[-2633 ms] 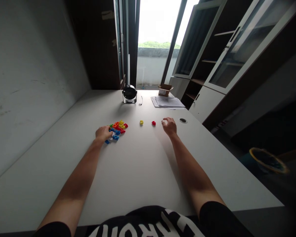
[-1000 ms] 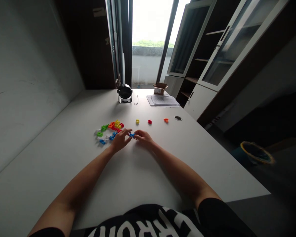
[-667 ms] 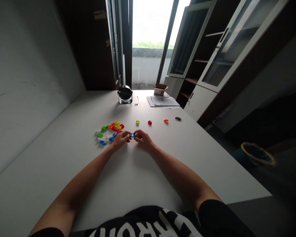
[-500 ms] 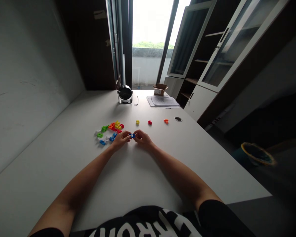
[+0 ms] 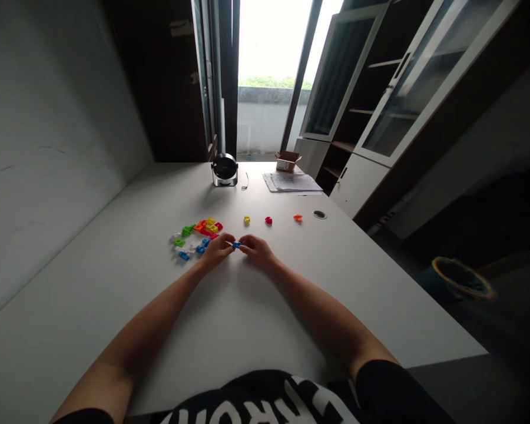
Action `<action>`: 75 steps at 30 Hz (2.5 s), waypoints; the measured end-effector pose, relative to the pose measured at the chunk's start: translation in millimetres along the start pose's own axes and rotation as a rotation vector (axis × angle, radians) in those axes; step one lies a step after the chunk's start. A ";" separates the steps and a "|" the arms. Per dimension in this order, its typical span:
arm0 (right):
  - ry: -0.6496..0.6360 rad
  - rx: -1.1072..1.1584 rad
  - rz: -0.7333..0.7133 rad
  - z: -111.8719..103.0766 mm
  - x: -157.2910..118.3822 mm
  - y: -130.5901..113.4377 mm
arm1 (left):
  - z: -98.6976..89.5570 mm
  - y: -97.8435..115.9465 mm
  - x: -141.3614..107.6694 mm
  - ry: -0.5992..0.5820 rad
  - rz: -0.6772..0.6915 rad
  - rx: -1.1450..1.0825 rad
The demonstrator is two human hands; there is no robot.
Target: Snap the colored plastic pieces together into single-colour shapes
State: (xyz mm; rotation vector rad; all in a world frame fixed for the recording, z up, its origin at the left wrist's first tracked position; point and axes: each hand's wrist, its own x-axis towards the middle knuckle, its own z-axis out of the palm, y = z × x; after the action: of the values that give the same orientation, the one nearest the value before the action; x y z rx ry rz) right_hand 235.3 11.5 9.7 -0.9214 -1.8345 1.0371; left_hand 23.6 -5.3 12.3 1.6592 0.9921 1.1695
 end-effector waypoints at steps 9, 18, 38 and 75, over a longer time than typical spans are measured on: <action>0.092 -0.097 -0.095 2.7 -1.1 -2.9 | -1.1 4.2 -1.3 -0.046 -0.043 -0.036; 0.036 -0.227 -0.200 3.0 -5.8 -15.8 | -1.9 7.0 0.6 -0.046 -0.071 0.063; 0.103 -0.204 -0.111 1.6 -5.3 -10.4 | -1.1 9.4 -0.3 -0.047 -0.100 -0.073; 0.102 -0.863 -0.077 -18.7 6.9 12.8 | -18.1 -4.4 0.0 0.211 -0.013 0.630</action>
State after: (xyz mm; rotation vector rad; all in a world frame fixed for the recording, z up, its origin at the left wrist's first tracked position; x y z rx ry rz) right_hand 251.7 28.2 6.4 -1.3355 -2.2256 0.0959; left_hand 5.7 -0.4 11.7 2.0253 1.6242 1.1021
